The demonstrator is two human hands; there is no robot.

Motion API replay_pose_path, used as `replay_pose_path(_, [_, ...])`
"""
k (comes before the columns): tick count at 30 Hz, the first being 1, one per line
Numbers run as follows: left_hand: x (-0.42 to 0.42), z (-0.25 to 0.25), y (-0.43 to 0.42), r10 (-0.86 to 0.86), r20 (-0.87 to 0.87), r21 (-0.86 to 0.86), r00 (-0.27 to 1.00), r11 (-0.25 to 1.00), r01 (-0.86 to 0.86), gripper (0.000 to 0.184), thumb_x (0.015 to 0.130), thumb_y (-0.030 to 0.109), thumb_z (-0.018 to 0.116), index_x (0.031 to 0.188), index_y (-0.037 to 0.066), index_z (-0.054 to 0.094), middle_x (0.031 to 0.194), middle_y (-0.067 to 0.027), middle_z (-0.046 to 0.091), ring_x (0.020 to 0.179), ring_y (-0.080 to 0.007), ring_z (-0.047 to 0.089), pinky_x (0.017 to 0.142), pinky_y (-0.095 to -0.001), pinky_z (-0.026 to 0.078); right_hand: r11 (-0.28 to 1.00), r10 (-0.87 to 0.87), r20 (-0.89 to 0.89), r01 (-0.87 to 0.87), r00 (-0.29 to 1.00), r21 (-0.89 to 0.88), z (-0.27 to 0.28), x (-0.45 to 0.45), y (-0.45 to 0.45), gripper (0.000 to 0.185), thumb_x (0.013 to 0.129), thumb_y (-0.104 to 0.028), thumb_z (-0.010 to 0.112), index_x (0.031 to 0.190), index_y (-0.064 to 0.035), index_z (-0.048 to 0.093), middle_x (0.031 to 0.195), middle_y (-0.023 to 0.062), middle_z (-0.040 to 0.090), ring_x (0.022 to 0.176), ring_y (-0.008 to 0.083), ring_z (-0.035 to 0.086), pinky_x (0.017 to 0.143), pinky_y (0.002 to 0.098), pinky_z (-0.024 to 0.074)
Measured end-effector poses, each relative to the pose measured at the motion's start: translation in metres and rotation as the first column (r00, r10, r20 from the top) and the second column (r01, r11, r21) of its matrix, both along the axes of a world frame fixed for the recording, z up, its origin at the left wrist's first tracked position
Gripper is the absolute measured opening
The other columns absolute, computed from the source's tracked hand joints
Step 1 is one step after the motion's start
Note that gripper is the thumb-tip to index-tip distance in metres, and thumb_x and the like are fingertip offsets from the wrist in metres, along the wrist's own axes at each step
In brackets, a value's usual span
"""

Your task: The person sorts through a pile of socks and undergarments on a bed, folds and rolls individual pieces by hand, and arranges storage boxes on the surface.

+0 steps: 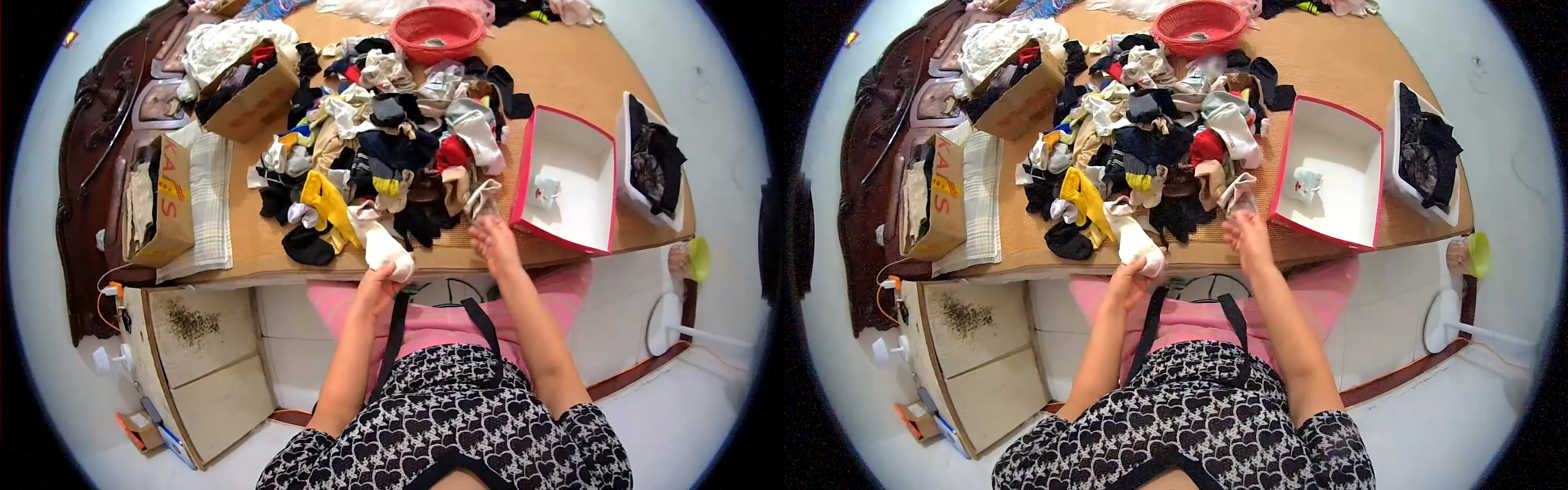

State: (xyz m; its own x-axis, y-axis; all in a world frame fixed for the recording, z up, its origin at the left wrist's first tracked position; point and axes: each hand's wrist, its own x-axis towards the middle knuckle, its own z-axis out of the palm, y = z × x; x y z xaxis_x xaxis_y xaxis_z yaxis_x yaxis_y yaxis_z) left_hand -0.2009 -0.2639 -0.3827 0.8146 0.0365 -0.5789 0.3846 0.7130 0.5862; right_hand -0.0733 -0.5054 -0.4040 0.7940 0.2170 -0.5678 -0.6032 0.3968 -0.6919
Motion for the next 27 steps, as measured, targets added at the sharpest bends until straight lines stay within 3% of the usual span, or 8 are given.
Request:
replay_pose_path(2, [0.001,-0.001,-0.015,-0.002,-0.039,-0.094,0.999,0.996,-0.002,0.040,0.085,0.014,0.057,0.123,0.004,0.047,0.110,-0.0061,0.059,0.100,-0.0196,0.057,0.084,-0.0336,0.046,0.968,0.220,-0.034,-0.222,0.975,-0.115,0.001,-0.022,0.010,0.038,0.087,-0.036,0.059,0.112,-0.0098,0.047,0.111,0.0059,0.050,0.091,0.0172,0.055,0.068,0.0303,0.0487])
replay_pose_path(9, [0.008,-0.010,-0.052,-0.137,-0.127,0.038,0.982,0.989,0.143,0.032,0.089,0.023,0.053,0.118,0.008,0.052,0.110,-0.0047,0.059,0.097,-0.0178,0.056,0.081,-0.0365,0.047,0.804,0.594,0.103,-0.591,0.798,-0.065,0.009,-0.070,0.039,0.029,0.085,-0.029,0.060,0.101,-0.0044,0.057,0.090,0.0008,0.060,0.077,0.0109,0.057,0.069,0.0250,0.0467])
replay_pose_path(14, [0.019,-0.032,-0.030,0.222,-0.036,-0.266,0.974,0.938,-0.223,0.031,0.089,0.024,0.053,0.115,0.006,0.055,0.112,-0.0092,0.060,0.096,-0.0236,0.058,0.089,-0.0413,0.045,0.585,0.798,0.327,-0.780,0.506,-0.221,0.032,-0.066,0.023,0.025,0.085,-0.027,0.058,0.088,-0.0018,0.061,0.078,0.0030,0.062,0.070,0.0106,0.056,0.065,0.0273,0.0452])
replay_pose_path(17, [0.024,-0.013,-0.014,0.363,-0.195,-0.325,0.911,0.852,-0.409,0.035,0.090,0.028,0.053,0.115,0.005,0.055,0.114,-0.0096,0.059,0.105,-0.0272,0.055,0.098,-0.0452,0.039,0.507,0.838,0.252,-0.518,0.484,-0.689,0.044,-0.047,0.010,0.032,0.082,-0.034,0.059,0.084,-0.0031,0.062,0.071,0.0134,0.061,0.066,0.0205,0.058,0.064,0.0343,0.0457])
replay_pose_path(19, [0.025,-0.014,-0.008,0.394,-0.138,-0.277,0.909,0.866,-0.417,0.034,0.090,0.027,0.054,0.116,0.005,0.054,0.115,-0.0087,0.059,0.107,-0.0258,0.055,0.095,-0.0436,0.043,0.416,0.847,0.241,-0.309,0.474,-0.855,0.050,-0.031,0.000,0.028,0.080,-0.030,0.061,0.085,-0.0023,0.063,0.092,0.0165,0.060,0.086,0.0276,0.058,0.075,0.0376,0.0458])
replay_pose_path(21, [0.024,-0.021,-0.005,0.415,-0.109,-0.251,0.903,0.868,-0.429,0.033,0.090,0.026,0.053,0.116,0.006,0.054,0.115,-0.0082,0.059,0.107,-0.0245,0.055,0.093,-0.0424,0.045,0.425,0.819,0.310,-0.146,0.483,-0.893,0.040,-0.021,-0.003,0.025,0.080,-0.027,0.062,0.085,-0.0027,0.064,0.103,0.0178,0.058,0.098,0.0295,0.056,0.081,0.0391,0.0452])
replay_pose_path(23, [0.025,-0.003,-0.012,0.368,-0.072,-0.071,0.927,0.925,-0.372,0.032,0.092,0.025,0.052,0.119,0.008,0.051,0.113,-0.0067,0.059,0.103,-0.0216,0.057,0.089,-0.0391,0.048,0.336,0.808,0.444,0.317,0.387,-0.887,0.042,-0.012,-0.003,0.022,0.078,-0.023,0.063,0.087,-0.0036,0.065,0.122,0.0178,0.048,0.116,0.0331,0.043,0.095,0.0417,0.0383])
replay_pose_path(27, [0.027,-0.003,-0.017,0.257,-0.057,0.016,0.965,0.966,-0.257,0.033,0.093,0.026,0.048,0.121,0.009,0.048,0.113,-0.0053,0.058,0.101,-0.0208,0.057,0.086,-0.0374,0.047,0.069,0.909,0.200,0.340,0.367,-0.938,0.014,0.002,-0.011,0.020,0.081,-0.017,0.059,0.094,-0.0017,0.062,0.125,0.0150,0.048,0.120,0.0352,0.040,0.097,0.0473,0.0349])
